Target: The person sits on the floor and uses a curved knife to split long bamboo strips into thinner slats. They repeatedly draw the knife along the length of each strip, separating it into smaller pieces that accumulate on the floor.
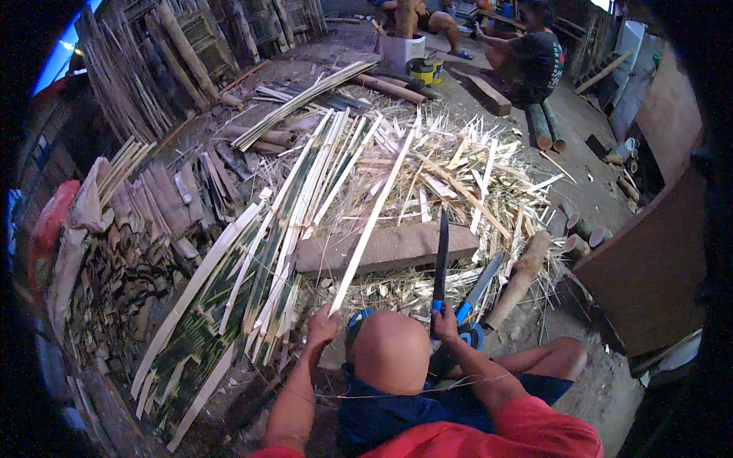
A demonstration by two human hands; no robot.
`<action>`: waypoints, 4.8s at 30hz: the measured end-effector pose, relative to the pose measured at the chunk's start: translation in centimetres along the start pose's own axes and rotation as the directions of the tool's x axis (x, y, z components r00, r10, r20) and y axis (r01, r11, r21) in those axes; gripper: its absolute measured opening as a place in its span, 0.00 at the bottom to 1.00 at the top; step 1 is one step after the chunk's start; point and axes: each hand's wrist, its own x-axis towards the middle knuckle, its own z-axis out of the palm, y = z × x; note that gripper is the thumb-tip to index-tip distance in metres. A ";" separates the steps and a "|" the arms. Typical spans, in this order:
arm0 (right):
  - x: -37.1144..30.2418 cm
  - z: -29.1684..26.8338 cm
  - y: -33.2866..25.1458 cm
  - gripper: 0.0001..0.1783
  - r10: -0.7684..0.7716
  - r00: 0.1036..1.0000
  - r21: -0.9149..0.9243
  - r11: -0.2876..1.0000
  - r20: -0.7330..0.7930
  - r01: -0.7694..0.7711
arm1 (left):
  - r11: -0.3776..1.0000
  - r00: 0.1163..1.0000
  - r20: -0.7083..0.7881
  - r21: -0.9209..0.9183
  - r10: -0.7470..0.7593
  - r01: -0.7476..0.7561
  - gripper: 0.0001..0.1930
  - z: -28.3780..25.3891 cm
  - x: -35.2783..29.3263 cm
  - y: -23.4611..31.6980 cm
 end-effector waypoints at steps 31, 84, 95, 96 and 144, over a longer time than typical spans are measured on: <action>9.3 -5.7 -21.1 0.26 -0.127 0.838 -0.682 0.523 0.531 0.511 | 0.999 0.995 0.102 -0.050 -0.005 0.010 0.23 -1.0 -5.6 -2.2; 13.8 -8.3 -20.3 0.20 -0.217 0.971 -0.733 0.645 0.099 0.219 | 0.835 0.984 -0.054 0.538 0.171 -0.115 0.16 -1.7 -9.1 -8.0; 0.6 -3.2 -19.6 0.22 -0.025 0.693 -0.583 0.519 0.720 0.624 | 0.872 0.943 0.081 0.414 -0.321 0.261 0.18 -1.3 -3.4 2.0; 0.7 -3.2 -19.7 0.23 -0.068 0.749 -0.590 0.571 0.659 0.571 | 0.876 0.938 0.073 0.390 -0.338 0.285 0.17 -1.3 -3.8 1.7; 10.4 -8.2 -19.9 0.28 -0.096 0.873 -0.654 0.624 0.479 0.428 | 0.986 0.855 0.502 -0.023 -0.130 0.164 0.27 -1.8 -0.5 -2.7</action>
